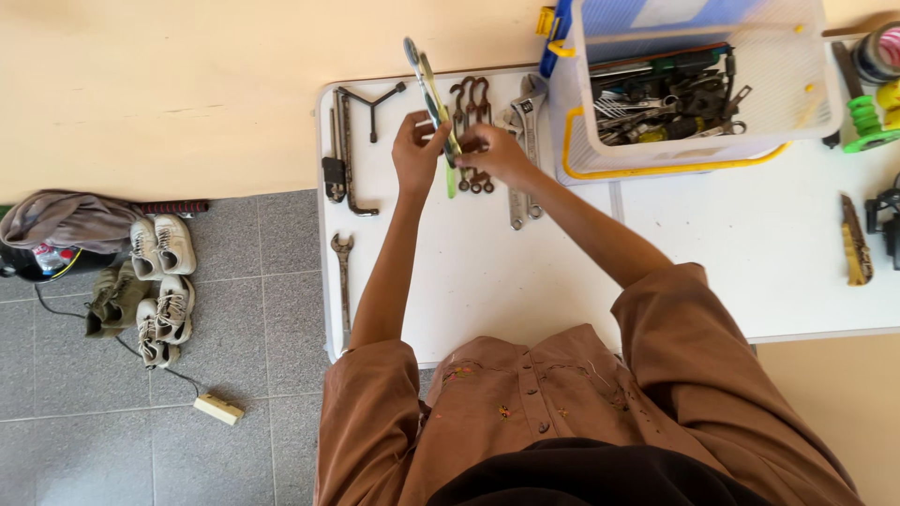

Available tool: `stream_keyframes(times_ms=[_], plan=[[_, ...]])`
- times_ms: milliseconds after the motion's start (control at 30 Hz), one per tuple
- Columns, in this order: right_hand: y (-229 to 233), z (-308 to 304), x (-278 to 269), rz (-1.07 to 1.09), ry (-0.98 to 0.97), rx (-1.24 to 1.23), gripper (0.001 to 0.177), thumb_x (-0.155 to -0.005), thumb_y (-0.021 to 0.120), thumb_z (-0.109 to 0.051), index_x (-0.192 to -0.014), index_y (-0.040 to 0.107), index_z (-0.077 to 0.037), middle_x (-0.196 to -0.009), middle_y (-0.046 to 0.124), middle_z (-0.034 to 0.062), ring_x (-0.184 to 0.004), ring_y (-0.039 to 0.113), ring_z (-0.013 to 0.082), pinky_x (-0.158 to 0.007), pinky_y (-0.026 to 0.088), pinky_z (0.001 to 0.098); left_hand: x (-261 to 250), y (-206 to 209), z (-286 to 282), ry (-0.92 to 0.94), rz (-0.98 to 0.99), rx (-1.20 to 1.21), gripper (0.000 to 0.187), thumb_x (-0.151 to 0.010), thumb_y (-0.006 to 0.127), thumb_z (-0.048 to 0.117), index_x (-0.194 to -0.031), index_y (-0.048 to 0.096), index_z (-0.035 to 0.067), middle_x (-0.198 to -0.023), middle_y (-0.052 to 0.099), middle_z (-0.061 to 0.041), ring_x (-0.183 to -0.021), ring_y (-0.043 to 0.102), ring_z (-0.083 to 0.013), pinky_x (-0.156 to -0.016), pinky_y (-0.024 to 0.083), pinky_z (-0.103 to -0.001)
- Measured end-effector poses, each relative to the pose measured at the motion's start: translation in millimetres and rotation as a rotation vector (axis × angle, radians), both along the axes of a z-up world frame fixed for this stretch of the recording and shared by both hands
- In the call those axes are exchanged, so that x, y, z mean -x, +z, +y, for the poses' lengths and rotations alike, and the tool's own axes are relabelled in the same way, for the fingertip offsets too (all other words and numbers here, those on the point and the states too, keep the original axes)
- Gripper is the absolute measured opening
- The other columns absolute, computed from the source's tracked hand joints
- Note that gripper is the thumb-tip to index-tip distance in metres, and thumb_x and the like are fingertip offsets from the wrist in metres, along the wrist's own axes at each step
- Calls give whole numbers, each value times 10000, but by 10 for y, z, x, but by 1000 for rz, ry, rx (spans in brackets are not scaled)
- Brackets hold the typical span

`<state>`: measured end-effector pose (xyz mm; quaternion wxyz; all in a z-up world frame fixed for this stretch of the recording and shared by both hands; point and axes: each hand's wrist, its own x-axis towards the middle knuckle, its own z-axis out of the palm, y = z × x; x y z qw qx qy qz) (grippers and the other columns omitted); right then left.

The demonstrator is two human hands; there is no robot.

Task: The person removes various tools from a plastic storage bin and arranges them on a white table. They handle wrenches, screwdrivers, and other hand tools, placing them in neat rows on the table surface.

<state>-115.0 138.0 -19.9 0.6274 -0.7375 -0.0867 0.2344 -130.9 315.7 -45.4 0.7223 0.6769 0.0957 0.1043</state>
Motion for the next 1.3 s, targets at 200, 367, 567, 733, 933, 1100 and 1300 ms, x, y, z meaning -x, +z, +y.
stream_keyframes(times_ms=[200,367,567,733,933,1100,1300], plan=[[-682,486,153,157,-77,18,253,-879,771,-99,-1066,659,28,-981,736,121,-810,772,190,-684,658,321,190,-564,343,41,202,-75,463,-852,837,287,-1165,665,-9,-997,774,-133,-790,741,-153,-653,630,-282],[-1028,738,143,268,-144,69,257,-873,773,-84,-1055,656,55,-977,726,133,-816,770,216,-678,640,319,413,-864,453,96,294,-37,478,-851,823,305,-1157,653,-20,-1036,767,-131,-797,749,-167,-655,640,-296],[-1051,912,92,201,-197,306,285,-828,810,-70,-1019,628,38,-943,727,129,-725,767,204,-616,624,306,641,-933,477,122,313,-87,431,-851,815,301,-1114,694,-18,-1064,762,-123,-813,731,-153,-626,635,-298],[-1080,969,63,60,-215,423,251,-837,779,-37,-956,562,9,-887,722,150,-680,749,203,-522,634,317,641,-888,436,90,407,-139,465,-845,831,333,-1129,683,-3,-993,785,-112,-740,724,-134,-612,612,-283],[-1399,950,43,-78,-153,494,155,-878,730,-28,-931,590,15,-851,711,180,-675,737,265,-554,575,383,594,-999,352,91,419,-143,444,-867,794,358,-1127,679,16,-952,797,-109,-707,727,-136,-599,588,-282],[-1665,953,23,-274,-120,623,145,-850,727,-46,-931,620,8,-868,715,202,-805,717,354,-675,563,432,551,-1148,322,109,453,-206,430,-878,787,375,-1103,678,25,-934,803,-111,-688,718,-151,-604,572,-289],[-1710,987,41,-408,-66,697,144,-842,743,-58,-896,626,9,-942,667,206,-885,669,382,-753,540,461,511,-1228,349,103,473,-157,420,-883,776,352,-1107,651,20,-918,793,-112,-690,716,-145,-576,589,-291]])
